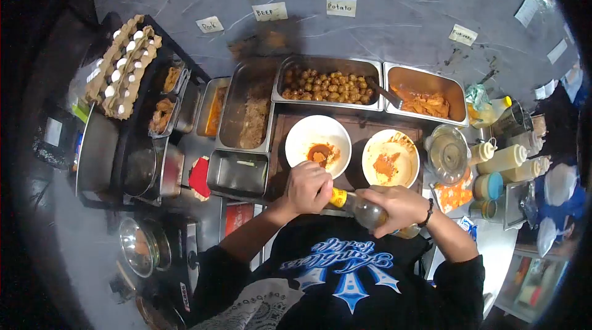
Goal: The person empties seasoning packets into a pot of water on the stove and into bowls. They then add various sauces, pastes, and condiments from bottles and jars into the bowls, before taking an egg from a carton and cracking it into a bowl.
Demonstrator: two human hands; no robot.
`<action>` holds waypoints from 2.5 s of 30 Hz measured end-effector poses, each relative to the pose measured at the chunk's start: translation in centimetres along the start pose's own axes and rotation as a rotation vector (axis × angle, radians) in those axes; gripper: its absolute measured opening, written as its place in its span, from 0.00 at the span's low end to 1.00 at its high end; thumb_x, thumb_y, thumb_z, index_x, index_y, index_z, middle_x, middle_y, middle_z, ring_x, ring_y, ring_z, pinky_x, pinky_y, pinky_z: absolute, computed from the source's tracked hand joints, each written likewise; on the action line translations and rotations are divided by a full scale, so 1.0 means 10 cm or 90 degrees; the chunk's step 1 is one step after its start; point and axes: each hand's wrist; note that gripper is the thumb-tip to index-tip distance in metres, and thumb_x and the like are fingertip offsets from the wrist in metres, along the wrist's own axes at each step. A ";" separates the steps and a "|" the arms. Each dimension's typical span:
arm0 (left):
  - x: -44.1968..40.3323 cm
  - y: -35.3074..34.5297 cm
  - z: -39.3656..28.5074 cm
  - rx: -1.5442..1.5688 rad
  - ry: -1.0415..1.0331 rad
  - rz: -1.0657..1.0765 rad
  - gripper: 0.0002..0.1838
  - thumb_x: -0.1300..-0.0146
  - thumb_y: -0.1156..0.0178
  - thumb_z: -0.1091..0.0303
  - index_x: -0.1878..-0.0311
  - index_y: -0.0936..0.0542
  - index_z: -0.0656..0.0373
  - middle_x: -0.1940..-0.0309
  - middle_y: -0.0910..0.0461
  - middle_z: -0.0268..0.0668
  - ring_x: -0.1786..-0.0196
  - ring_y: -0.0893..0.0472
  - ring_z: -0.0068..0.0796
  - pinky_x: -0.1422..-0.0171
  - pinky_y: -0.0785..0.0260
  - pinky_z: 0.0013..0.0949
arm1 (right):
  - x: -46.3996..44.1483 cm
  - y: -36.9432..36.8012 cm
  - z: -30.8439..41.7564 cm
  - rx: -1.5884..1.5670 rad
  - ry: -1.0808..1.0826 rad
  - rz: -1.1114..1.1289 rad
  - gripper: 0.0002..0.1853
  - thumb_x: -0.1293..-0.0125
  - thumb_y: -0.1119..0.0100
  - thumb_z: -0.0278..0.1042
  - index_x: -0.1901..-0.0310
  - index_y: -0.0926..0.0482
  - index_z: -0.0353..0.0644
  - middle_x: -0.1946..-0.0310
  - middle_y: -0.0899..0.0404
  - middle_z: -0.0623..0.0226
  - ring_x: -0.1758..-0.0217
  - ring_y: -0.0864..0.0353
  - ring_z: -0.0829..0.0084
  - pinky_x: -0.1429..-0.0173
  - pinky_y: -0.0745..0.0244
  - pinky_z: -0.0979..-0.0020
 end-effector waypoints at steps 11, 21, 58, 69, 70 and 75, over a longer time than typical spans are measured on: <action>0.06 0.26 0.58 0.343 0.116 0.219 0.18 0.38 0.46 0.75 0.43 0.26 0.58 0.46 0.27 0.43 0.44 0.25 0.40 0.36 0.36 0.37 | -0.16 -0.16 0.01 0.012 -0.167 -0.086 0.45 0.61 0.27 0.46 0.39 0.36 0.40 0.55 0.23 0.48 0.56 0.20 0.48 0.52 0.24 0.57; 0.11 -0.12 0.55 0.047 0.282 0.073 0.13 0.37 0.44 0.62 0.69 0.24 0.64 0.73 0.25 0.46 0.65 0.23 0.48 0.60 0.32 0.44 | -0.27 -0.48 0.05 0.027 -0.248 -0.135 0.46 0.61 0.27 0.47 0.39 0.36 0.38 0.55 0.24 0.46 0.57 0.20 0.48 0.53 0.24 0.57; 0.52 0.24 0.84 0.106 0.561 -0.046 0.18 0.49 0.29 0.66 0.54 0.19 0.56 0.66 0.24 0.33 0.73 0.23 0.18 0.68 0.30 0.23 | -0.33 -0.62 -0.21 0.067 -0.375 -0.017 0.40 0.59 0.28 0.51 0.47 0.34 0.37 0.63 0.22 0.45 0.58 0.21 0.46 0.54 0.25 0.55; 0.53 0.24 0.84 0.110 0.552 -0.046 0.18 0.49 0.29 0.66 0.54 0.19 0.56 0.66 0.24 0.33 0.75 0.24 0.16 0.69 0.32 0.22 | -0.35 -0.61 -0.17 0.080 -0.391 -0.009 0.40 0.58 0.28 0.53 0.49 0.34 0.35 0.64 0.22 0.44 0.58 0.21 0.46 0.54 0.25 0.54; 0.53 0.24 0.84 0.110 0.552 -0.046 0.18 0.49 0.29 0.66 0.54 0.19 0.56 0.66 0.24 0.33 0.75 0.24 0.16 0.69 0.32 0.22 | -0.34 -0.63 -0.19 0.079 -0.392 -0.018 0.39 0.59 0.29 0.52 0.49 0.33 0.36 0.63 0.21 0.44 0.58 0.21 0.46 0.53 0.25 0.55; 0.53 0.24 0.84 0.100 0.549 -0.042 0.18 0.49 0.29 0.66 0.54 0.19 0.56 0.66 0.24 0.34 0.75 0.24 0.17 0.69 0.32 0.22 | -0.33 -0.67 -0.24 0.066 -0.394 -0.020 0.39 0.59 0.29 0.50 0.48 0.32 0.36 0.63 0.20 0.44 0.57 0.21 0.46 0.52 0.25 0.56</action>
Point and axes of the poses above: each hand's wrist, its own x-axis away from the middle knuckle, its own y-axis out of the back of the hand, z = x × y
